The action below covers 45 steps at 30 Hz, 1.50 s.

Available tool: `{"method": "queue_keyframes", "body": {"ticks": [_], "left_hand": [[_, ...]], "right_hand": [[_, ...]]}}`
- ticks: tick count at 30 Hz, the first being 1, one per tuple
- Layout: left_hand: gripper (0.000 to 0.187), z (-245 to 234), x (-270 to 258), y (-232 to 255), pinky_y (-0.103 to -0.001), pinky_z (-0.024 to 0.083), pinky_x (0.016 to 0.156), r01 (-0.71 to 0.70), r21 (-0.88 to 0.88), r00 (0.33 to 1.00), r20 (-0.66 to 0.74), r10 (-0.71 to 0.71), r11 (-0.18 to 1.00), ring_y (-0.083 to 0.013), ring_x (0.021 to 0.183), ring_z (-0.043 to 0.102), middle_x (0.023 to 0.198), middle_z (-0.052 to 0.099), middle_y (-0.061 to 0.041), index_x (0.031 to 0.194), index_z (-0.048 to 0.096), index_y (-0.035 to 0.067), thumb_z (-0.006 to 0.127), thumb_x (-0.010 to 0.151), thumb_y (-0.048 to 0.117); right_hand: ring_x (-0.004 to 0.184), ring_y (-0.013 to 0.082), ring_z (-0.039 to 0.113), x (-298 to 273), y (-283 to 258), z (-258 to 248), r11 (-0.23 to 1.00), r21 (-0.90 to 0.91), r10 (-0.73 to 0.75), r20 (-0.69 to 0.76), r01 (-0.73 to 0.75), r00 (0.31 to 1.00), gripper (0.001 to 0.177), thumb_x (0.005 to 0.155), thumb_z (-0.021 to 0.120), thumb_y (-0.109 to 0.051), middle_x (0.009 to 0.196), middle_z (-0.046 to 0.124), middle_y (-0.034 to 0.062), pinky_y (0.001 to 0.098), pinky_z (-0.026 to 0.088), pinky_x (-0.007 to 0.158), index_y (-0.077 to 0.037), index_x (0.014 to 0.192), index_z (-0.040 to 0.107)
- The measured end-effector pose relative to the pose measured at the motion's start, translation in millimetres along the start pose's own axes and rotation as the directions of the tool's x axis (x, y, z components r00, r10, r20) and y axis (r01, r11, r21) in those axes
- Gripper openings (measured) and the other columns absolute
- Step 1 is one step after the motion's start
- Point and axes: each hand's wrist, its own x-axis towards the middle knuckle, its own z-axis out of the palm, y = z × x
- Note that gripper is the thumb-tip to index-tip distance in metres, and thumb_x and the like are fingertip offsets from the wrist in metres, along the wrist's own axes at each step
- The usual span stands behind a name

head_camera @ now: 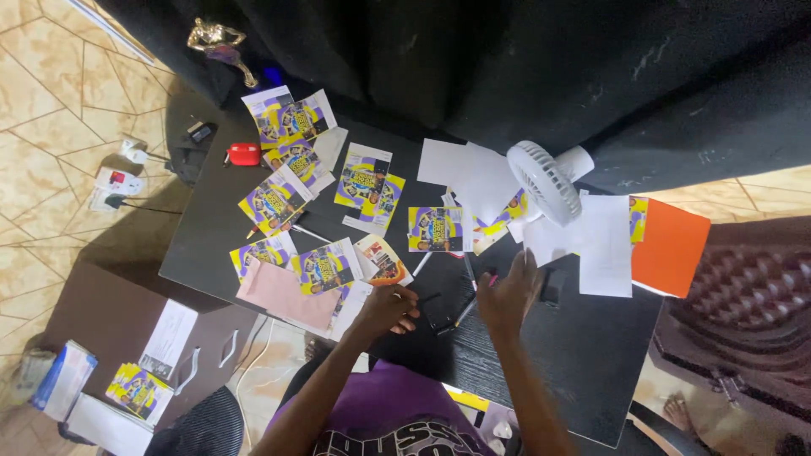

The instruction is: The person picks up white envelopes and cards from the floor and a table, placing them onto a brown cabinet and sorting through them.

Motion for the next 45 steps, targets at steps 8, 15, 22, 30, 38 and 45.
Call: {"method": "queue_keyframes", "body": {"ticks": [8,15,22,30,38,45], "left_hand": [[0.05,5.5,-54.5,84.1,-0.037,0.062,0.076,-0.091,-0.338,0.972,0.175,0.157,0.937,-0.0236,0.09,0.075,0.105,0.076,-0.012,0.129,0.059,0.003,0.052,0.1,0.043],[0.054,-64.3,-46.2,-2.9,-0.039,0.051,0.093,-0.396,-0.191,0.892,-0.312,0.327,0.898,-0.0243,0.105,0.062,0.115,0.066,-0.019,0.136,0.06,-0.008,0.066,0.102,0.034],[0.044,-140.7,-172.7,-18.9,-0.037,0.055,0.091,-0.577,-0.453,0.764,-0.593,0.254,0.68,-0.0202,0.1,0.071,0.112,0.075,-0.012,0.13,0.061,-0.002,0.068,0.089,0.011],[0.022,-202.8,-257.0,-164.4,-0.033,0.055,0.087,-0.766,-0.345,0.559,-0.774,0.297,0.543,-0.0185,0.097,0.072,0.109,0.078,-0.016,0.11,0.071,-0.008,0.066,0.096,0.009],[0.039,-240.6,-310.2,-300.2,-0.034,0.061,0.082,-0.663,-0.461,0.611,-0.789,0.071,0.589,-0.021,0.092,0.074,0.107,0.077,-0.015,0.126,0.065,-0.005,0.065,0.095,0.018],[0.044,-267.2,-424.4,-313.8,-0.036,0.055,0.09,-0.583,-0.558,0.575,-0.797,-0.185,0.591,-0.0215,0.103,0.07,0.115,0.075,-0.015,0.134,0.062,-0.001,0.062,0.096,0.021]], "right_hand": [[0.148,0.0476,0.035,-101.5,-119.4,-70.1,0.868,0.341,-0.342,-0.115,0.361,0.933,0.075,0.092,0.065,-0.027,0.16,0.034,0.0295,0.0574,0.027,0.121,0.011,0.15,0.036],[0.139,0.0374,0.047,-150.3,-171.4,-48.9,0.752,0.551,-0.55,0.224,0.361,0.804,0.056,0.083,0.066,-0.012,0.16,0.041,0.0203,0.0454,0.043,0.113,0.007,0.134,0.052],[0.086,0.02,0.081,-163.6,-225.1,-11.6,0.798,0.576,-0.557,0.592,0.177,0.583,0.028,0.088,0.073,-0.026,0.097,0.081,0.0112,0.0314,0.063,0.077,-0.001,0.103,0.077],[0.077,0.0215,0.08,-242.5,-308.2,45.8,0.814,0.479,-0.579,0.706,0.328,0.407,0.056,0.078,0.083,-0.027,0.091,0.08,0.0112,0.034,0.061,0.066,-0.005,0.126,0.063],[0.074,0.0218,0.077,-372.3,-368.2,100.3,0.927,0.321,-0.371,0.855,0.192,0.362,0.023,0.092,0.071,-0.026,0.089,0.08,0.0101,0.0314,0.06,0.065,-0.009,0.108,0.072],[0.069,0.0195,0.072,-452.1,-388.3,126.9,0.895,0.328,-0.436,0.786,0.302,0.439,0.051,0.082,0.083,-0.036,0.088,0.074,0.0137,0.0306,0.058,0.059,-0.002,0.114,0.062]]}}
